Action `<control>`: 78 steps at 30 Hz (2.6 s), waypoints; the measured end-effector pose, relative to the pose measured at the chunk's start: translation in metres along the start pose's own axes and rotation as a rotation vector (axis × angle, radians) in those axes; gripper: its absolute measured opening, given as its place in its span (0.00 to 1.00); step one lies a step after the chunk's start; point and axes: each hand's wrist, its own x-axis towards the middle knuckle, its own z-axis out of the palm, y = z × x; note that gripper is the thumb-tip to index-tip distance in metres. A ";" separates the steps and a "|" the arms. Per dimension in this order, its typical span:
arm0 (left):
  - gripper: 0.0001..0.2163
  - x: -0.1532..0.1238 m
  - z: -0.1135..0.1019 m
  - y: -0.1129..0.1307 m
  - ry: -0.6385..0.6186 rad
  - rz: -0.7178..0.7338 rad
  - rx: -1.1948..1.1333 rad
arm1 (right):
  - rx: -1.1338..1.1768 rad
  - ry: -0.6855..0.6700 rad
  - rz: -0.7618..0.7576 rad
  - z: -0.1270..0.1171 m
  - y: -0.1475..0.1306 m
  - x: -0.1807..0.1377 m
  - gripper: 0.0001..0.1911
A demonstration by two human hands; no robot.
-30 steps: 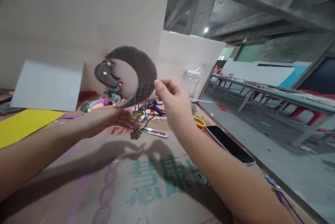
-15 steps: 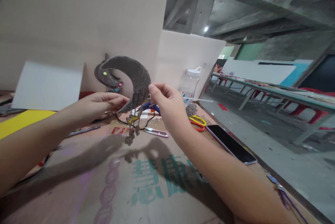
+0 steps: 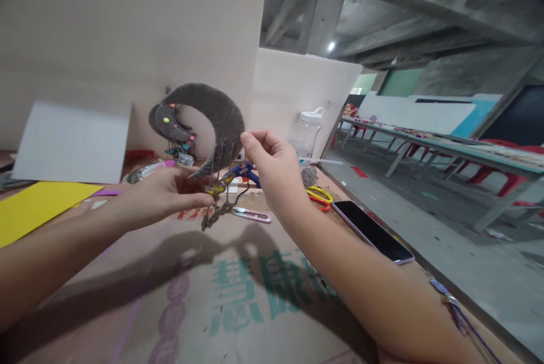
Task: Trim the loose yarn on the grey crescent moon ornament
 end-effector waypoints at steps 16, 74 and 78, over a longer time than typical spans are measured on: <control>0.17 -0.003 -0.003 0.004 0.065 0.063 0.329 | -0.011 0.006 -0.004 -0.002 0.001 0.002 0.06; 0.29 0.019 0.001 -0.039 -0.013 -0.124 -0.547 | -0.108 0.021 0.057 0.002 0.010 0.005 0.09; 0.33 0.006 0.015 -0.043 -0.074 -0.256 -0.789 | -0.110 0.061 0.117 0.011 0.027 0.001 0.10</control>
